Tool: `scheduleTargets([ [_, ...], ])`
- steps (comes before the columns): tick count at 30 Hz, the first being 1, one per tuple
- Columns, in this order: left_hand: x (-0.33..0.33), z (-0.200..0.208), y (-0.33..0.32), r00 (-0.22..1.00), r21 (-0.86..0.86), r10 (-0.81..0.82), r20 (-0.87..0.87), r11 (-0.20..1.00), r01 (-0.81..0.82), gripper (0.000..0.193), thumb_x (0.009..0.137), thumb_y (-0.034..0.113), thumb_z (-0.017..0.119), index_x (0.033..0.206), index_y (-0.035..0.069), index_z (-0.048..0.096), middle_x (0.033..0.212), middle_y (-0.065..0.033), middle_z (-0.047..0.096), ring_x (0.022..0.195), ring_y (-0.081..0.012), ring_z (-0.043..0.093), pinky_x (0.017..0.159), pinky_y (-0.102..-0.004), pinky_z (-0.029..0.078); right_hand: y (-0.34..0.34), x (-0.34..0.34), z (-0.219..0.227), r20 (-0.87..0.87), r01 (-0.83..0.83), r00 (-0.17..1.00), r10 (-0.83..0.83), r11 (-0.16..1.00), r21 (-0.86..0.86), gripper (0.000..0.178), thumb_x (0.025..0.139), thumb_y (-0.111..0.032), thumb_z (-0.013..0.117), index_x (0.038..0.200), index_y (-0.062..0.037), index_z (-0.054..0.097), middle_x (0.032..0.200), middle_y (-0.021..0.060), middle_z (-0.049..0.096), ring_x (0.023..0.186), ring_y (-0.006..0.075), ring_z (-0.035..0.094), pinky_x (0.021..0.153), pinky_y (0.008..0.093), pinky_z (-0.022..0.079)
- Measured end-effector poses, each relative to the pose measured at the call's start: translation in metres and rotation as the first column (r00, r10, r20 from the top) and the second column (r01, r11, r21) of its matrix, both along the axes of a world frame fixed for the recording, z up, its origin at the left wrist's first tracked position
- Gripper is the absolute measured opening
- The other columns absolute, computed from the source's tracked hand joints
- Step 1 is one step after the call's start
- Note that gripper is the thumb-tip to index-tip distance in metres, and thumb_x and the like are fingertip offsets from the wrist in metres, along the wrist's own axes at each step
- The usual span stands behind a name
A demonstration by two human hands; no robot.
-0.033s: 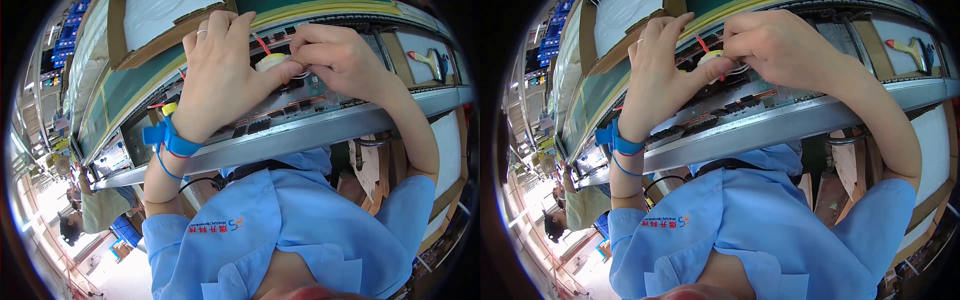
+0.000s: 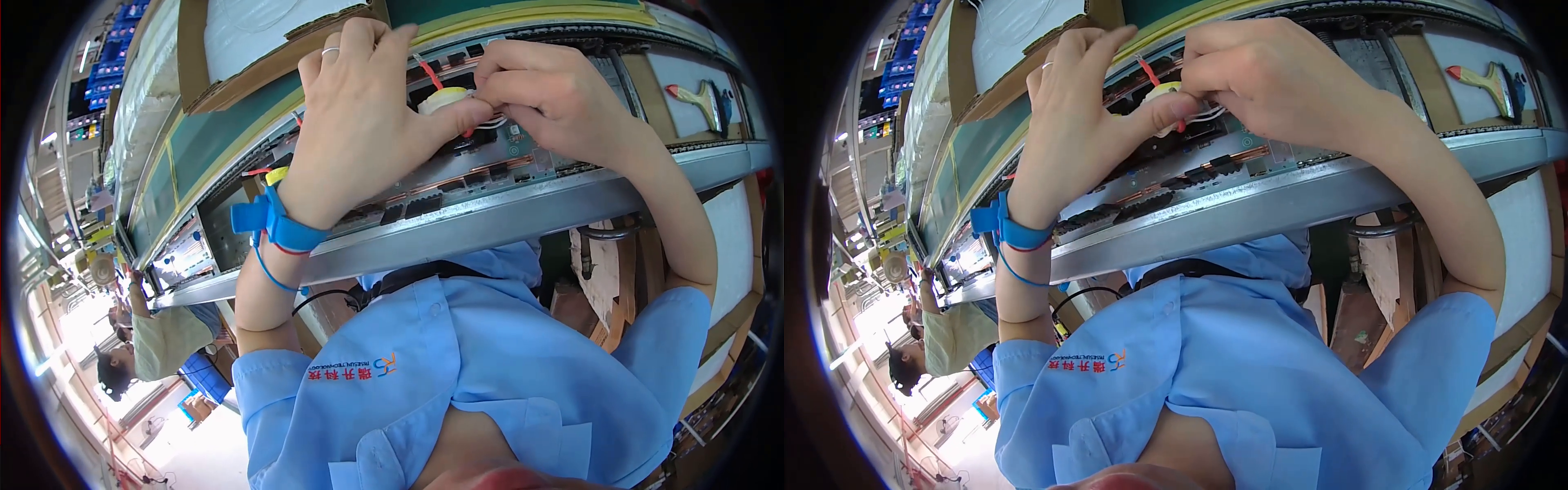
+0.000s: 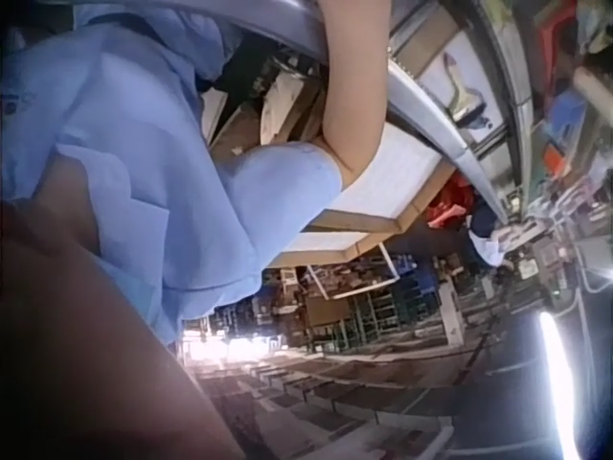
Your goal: Manually assemble electronic components by placing transformers into a fixture on an assembly line.
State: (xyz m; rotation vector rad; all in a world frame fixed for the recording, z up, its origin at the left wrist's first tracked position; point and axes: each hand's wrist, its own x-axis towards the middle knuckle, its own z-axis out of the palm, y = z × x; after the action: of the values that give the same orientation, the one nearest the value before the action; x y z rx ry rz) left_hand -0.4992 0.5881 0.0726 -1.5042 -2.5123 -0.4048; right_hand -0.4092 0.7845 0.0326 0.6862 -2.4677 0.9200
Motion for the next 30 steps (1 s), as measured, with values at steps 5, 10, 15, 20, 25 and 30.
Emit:
scheduleTargets([
  [5, -0.004, -0.003, -0.002, 1.000, -0.004, -0.014, -0.004, 1.000, 0.014, 0.069, 0.068, 0.057, 0.075, 0.103, -0.001, 0.064, 0.104, -0.0164, 0.055, 0.100, -0.0327, 0.053, 0.090, -0.0416, 0.034, -0.007, 0.005, 0.004, 0.121, 0.051, 0.992, -0.039, 0.994, -0.098, 0.010, 0.081, -0.006, 0.063, 0.090, -0.0047, 0.058, 0.081, 0.0096, 0.059, 0.076, 0.0298, 0.061, 0.064, 0.0380, 0.047],
  [10, 0.012, -0.003, 0.000, 0.996, 0.125, 0.048, -0.073, 0.991, -0.039, 0.049, 0.066, 0.041, 0.082, 0.093, 0.005, 0.064, 0.095, -0.0091, 0.055, 0.094, -0.0286, 0.054, 0.085, -0.0412, 0.035, -0.010, 0.008, 0.006, 0.159, 0.086, 0.985, -0.070, 0.992, -0.097, 0.013, 0.083, -0.006, 0.062, 0.093, -0.0054, 0.054, 0.082, 0.0103, 0.060, 0.076, 0.0311, 0.061, 0.063, 0.0393, 0.047],
  [15, 0.040, -0.008, -0.003, 0.974, 0.170, 0.098, -0.203, 0.983, -0.063, 0.031, 0.070, 0.031, 0.079, 0.088, 0.010, 0.064, 0.089, -0.0030, 0.057, 0.087, -0.0219, 0.056, 0.083, -0.0371, 0.033, -0.011, 0.009, 0.006, 0.098, 0.083, 0.992, -0.080, 0.996, -0.021, 0.012, 0.082, -0.005, 0.061, 0.092, -0.0053, 0.054, 0.083, 0.0104, 0.060, 0.076, 0.0319, 0.061, 0.062, 0.0400, 0.047],
  [20, 0.068, -0.027, -0.008, 0.934, 0.183, 0.105, -0.342, 0.982, -0.043, 0.027, 0.069, 0.021, 0.075, 0.093, 0.011, 0.067, 0.088, -0.0017, 0.057, 0.084, -0.0206, 0.055, 0.082, -0.0375, 0.035, -0.012, 0.014, 0.009, 0.026, 0.102, 0.994, -0.103, 0.994, 0.048, 0.014, 0.079, -0.006, 0.061, 0.092, -0.0051, 0.057, 0.084, 0.0099, 0.059, 0.076, 0.0307, 0.061, 0.062, 0.0391, 0.048],
  [25, 0.067, -0.012, -0.022, 0.965, 0.143, 0.078, -0.250, 0.989, -0.043, 0.033, 0.069, 0.020, 0.076, 0.099, 0.011, 0.068, 0.092, -0.0019, 0.058, 0.085, -0.0211, 0.055, 0.085, -0.0379, 0.034, -0.011, 0.016, 0.013, -0.110, 0.170, 0.983, -0.150, 0.964, 0.204, 0.016, 0.080, -0.007, 0.062, 0.095, -0.0051, 0.059, 0.084, 0.0079, 0.059, 0.075, 0.0276, 0.062, 0.062, 0.0358, 0.049],
  [30, 0.029, 0.031, -0.092, 0.944, 0.105, 0.192, -0.270, 0.980, -0.169, 0.037, 0.075, 0.025, 0.075, 0.110, 0.016, 0.067, 0.098, -0.0027, 0.058, 0.092, -0.0204, 0.057, 0.086, -0.0382, 0.033, -0.001, 0.031, 0.052, -0.206, 0.257, 0.956, -0.209, 0.937, 0.238, 0.014, 0.079, -0.003, 0.065, 0.092, -0.0030, 0.061, 0.086, 0.0072, 0.062, 0.075, 0.0240, 0.064, 0.063, 0.0321, 0.051],
])
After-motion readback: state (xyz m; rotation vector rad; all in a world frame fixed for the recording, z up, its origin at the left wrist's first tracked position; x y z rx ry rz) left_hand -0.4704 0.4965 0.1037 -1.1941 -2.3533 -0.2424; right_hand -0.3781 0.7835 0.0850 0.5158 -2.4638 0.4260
